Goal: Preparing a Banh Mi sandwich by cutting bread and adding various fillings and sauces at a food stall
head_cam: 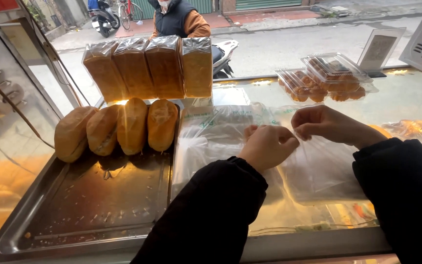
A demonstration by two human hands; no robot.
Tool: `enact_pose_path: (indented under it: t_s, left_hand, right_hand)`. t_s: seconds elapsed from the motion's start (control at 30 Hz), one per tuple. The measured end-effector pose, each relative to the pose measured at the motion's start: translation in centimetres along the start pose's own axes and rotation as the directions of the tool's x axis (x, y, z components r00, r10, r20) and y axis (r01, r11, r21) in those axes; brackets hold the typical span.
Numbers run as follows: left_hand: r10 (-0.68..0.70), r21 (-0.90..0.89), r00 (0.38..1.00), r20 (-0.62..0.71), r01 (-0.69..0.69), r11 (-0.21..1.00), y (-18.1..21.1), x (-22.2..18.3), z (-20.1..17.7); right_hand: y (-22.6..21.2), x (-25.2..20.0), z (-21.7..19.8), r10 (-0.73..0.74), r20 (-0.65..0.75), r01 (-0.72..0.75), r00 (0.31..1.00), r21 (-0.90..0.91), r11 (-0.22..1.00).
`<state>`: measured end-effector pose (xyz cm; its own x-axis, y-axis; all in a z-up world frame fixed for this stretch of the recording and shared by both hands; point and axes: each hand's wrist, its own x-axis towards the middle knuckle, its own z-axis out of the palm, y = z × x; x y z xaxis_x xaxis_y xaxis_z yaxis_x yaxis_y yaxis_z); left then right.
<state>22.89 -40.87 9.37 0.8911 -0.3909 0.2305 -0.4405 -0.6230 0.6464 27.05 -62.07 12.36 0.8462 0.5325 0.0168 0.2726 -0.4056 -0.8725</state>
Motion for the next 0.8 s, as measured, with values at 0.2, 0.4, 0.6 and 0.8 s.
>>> enact_pose_path:
  t_s: [0.2,0.4,0.6,0.8]
  left_hand:
    - [0.057,0.040,0.997,0.045,-0.059,0.997,-1.4,0.8,0.7]
    - [0.300,0.203,0.954,0.007,-0.296,0.933,-3.7,0.3,1.0]
    - [0.232,0.510,0.967,0.103,-0.251,0.823,-3.1,0.6,2.5]
    - [0.316,0.748,0.949,-0.018,-0.196,0.634,-1.4,-0.2,3.8]
  right_hand:
    - [-1.3,0.1,-0.1,0.044,-0.110,-0.069,0.993,-0.237,0.969]
    - [1.7,1.9,1.6,-0.060,-0.126,-0.030,0.990,-0.612,0.790]
    - [2.4,1.8,3.0,-0.134,-0.118,0.004,0.984,-0.735,0.678]
    - [1.1,1.0,2.3,-0.216,-0.090,0.103,0.972,-0.666,0.739]
